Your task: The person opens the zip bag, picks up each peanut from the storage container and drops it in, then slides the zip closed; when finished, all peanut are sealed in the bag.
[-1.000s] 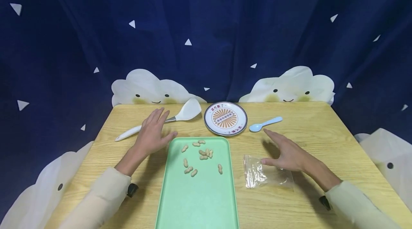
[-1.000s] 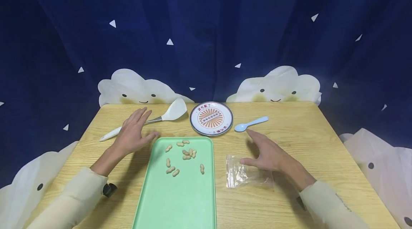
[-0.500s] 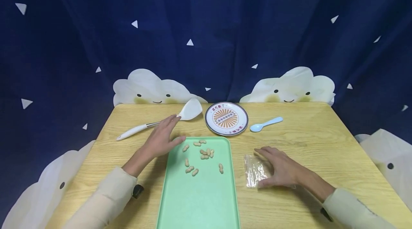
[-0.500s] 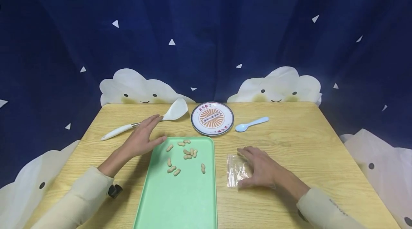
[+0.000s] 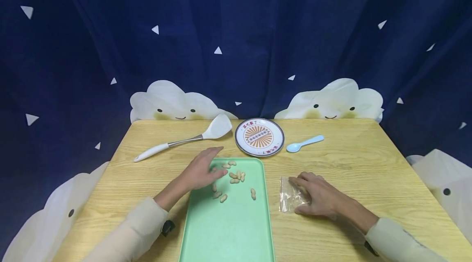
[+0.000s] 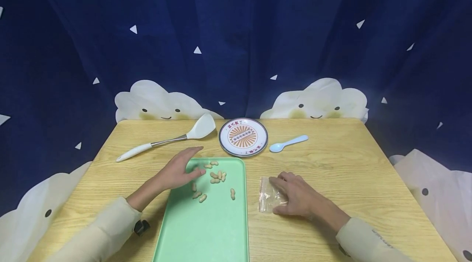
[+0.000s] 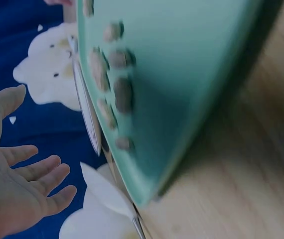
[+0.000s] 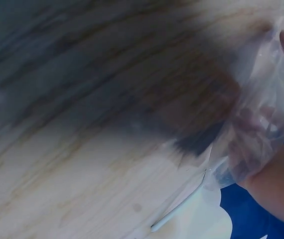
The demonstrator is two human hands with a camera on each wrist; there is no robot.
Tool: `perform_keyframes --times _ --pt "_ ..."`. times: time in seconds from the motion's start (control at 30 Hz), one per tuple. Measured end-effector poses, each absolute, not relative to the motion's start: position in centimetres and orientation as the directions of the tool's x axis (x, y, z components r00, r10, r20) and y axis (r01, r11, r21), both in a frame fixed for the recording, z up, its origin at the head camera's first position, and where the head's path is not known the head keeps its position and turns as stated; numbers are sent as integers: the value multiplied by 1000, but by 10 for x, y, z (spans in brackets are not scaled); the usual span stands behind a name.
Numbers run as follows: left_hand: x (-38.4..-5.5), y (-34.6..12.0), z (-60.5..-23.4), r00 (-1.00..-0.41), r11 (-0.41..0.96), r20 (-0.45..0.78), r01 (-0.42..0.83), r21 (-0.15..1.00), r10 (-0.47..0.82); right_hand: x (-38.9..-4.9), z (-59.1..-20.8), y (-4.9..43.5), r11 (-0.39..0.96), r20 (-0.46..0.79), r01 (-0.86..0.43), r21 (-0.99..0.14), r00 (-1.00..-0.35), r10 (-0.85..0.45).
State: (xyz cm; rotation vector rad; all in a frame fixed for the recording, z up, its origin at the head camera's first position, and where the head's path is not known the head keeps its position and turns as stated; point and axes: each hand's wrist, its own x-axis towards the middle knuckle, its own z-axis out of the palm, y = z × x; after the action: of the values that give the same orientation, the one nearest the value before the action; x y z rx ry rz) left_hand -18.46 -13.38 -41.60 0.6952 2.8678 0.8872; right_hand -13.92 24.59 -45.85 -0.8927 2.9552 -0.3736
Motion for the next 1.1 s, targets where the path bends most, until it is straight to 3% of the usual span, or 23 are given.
perform_keyframes --times 0.2,0.5,0.77,1.1 --pt "-178 -112 -413 -886 699 55 400 592 460 -142 -456 244 819 62 -519 -246 -852 -521" --pt "-171 -79 -419 -874 580 -13 311 753 486 -143 -438 241 793 157 -536 -288 -844 -513" --pt "-172 -56 -418 -868 449 -110 139 882 485 -146 -418 231 756 263 -592 -280 -804 -533" --pt "-176 -38 -419 -811 251 -214 -85 964 544 -140 -407 220 715 315 -623 -317 -780 -541"
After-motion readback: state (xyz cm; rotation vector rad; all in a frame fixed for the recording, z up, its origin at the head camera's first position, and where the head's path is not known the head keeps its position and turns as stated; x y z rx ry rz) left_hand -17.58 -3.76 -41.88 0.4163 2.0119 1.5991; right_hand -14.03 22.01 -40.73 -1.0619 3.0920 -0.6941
